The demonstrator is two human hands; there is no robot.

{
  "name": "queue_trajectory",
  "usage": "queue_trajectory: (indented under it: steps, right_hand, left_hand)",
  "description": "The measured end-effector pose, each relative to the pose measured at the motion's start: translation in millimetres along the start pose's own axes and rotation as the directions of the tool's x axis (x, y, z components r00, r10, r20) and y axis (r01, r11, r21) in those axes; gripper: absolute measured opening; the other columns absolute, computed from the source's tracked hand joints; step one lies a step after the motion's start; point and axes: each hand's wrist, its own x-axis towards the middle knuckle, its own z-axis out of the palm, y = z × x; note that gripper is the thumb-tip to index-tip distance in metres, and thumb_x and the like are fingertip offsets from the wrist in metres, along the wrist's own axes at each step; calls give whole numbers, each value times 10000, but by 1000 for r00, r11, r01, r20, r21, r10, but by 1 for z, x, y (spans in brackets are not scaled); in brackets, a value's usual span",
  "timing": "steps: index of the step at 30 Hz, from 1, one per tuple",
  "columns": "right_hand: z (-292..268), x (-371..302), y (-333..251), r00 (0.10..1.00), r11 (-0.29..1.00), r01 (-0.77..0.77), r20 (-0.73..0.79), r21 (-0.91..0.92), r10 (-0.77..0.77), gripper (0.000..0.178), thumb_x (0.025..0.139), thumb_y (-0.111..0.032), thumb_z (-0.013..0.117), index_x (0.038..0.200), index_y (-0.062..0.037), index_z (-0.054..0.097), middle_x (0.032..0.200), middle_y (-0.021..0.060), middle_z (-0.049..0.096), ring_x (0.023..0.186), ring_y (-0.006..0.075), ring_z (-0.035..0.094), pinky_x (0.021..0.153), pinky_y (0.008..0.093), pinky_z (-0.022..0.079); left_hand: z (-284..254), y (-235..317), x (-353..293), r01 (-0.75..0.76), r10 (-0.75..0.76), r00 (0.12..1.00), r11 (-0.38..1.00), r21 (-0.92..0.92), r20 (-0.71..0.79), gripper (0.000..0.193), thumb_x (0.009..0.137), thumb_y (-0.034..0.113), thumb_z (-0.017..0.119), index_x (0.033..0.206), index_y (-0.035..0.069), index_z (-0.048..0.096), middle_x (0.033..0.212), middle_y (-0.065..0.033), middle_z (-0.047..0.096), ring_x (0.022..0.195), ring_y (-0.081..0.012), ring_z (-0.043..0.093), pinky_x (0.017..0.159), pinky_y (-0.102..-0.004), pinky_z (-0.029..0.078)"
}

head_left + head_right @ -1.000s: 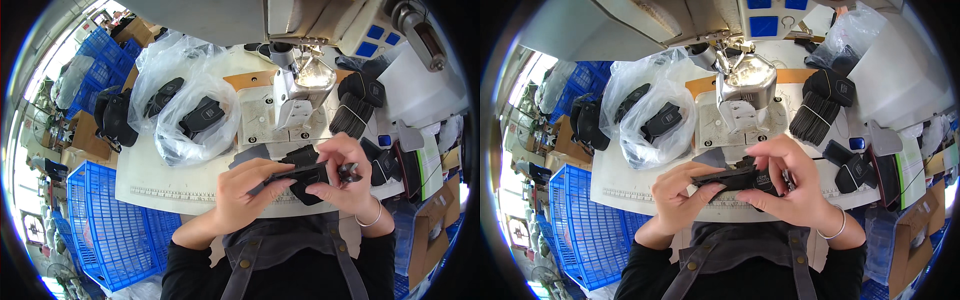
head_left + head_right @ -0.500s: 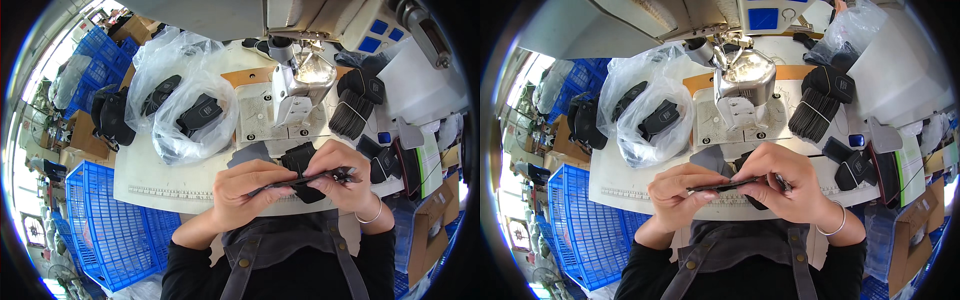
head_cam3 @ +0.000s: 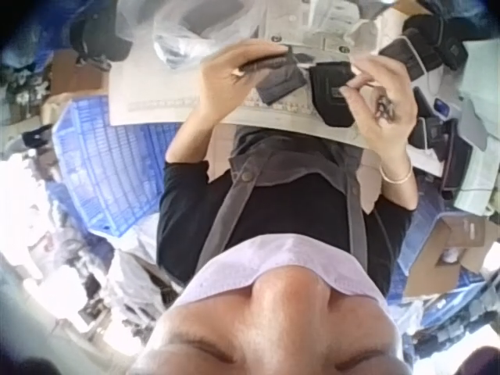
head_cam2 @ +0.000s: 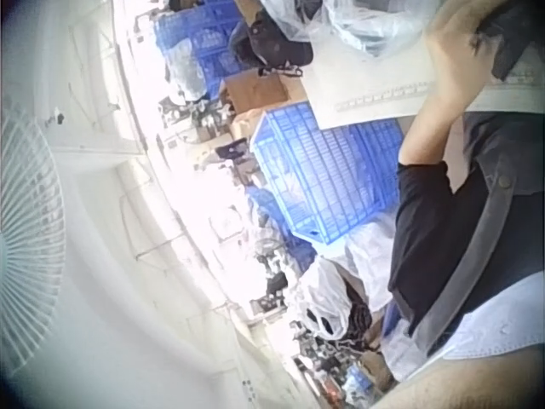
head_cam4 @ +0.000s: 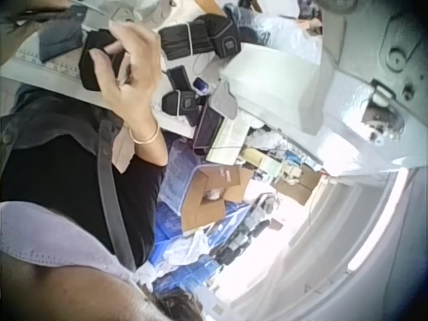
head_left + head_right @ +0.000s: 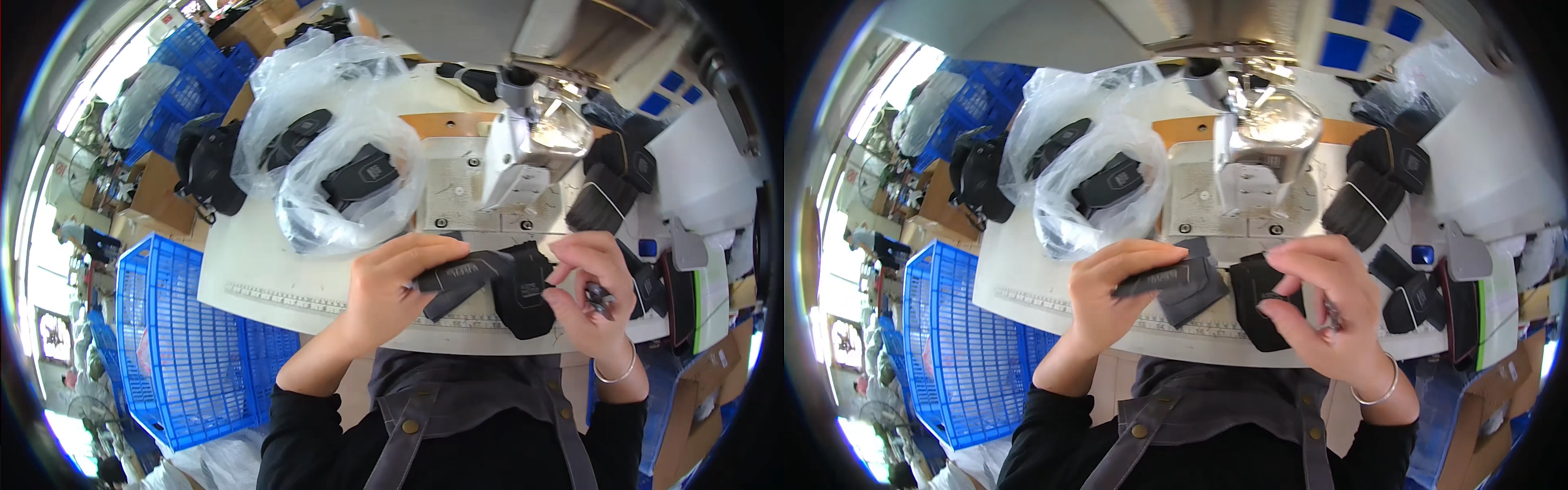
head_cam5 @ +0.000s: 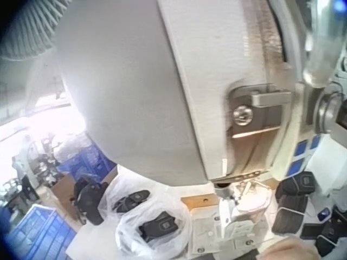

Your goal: Stitching a black leather patch component using an industrial sewing machine.

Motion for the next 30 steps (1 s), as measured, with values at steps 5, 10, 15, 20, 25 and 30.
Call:
queue_trajectory:
  steps: [5,10,15,20,25,30]
  right_hand:
    - [-5,-16,13,994,993,-99,-53,-60,96,271,684,81,590,938,-12,579,938,103,550,628,62,516,433,150,316]
    - [-21,-36,34,965,969,-237,-130,-63,227,142,773,35,528,909,10,561,915,83,526,674,79,493,495,175,370]
    - [-28,-39,31,936,949,-314,-163,18,313,82,820,-5,508,887,26,544,887,89,505,685,103,489,576,214,416]
    - [-27,-42,31,934,948,-319,-161,22,318,71,824,-4,504,879,24,540,882,88,502,665,110,487,590,211,411]
    - [-27,-42,25,932,940,-339,-131,25,339,67,828,-18,509,871,22,541,868,84,507,659,106,492,585,214,422]
    - [-29,-45,29,927,936,-350,-136,25,350,69,829,-25,512,869,21,545,864,81,509,655,99,495,581,211,436]
  left_hand:
    - [-25,-25,-16,232,-235,971,970,-66,-43,222,732,-22,642,952,9,631,858,-85,646,748,-134,611,648,-240,476]
    - [-88,-87,9,378,-428,857,900,-216,-288,206,801,79,620,986,-11,612,790,-8,615,677,-75,562,613,-213,448]
    - [-149,-121,56,296,-164,837,938,179,-522,190,811,61,574,990,10,614,815,-73,640,715,-119,592,640,-240,456]
    - [-149,-170,70,104,112,964,680,726,-243,241,758,12,527,978,34,625,915,-150,626,799,-301,611,740,-316,465]
    - [-142,-180,77,282,-213,941,923,261,-262,201,796,31,549,984,6,616,875,-99,657,790,-207,639,703,-277,491]
    - [-123,-112,70,378,-466,858,858,-348,-217,203,834,94,582,989,-38,594,873,-105,638,746,-168,639,651,-237,525]
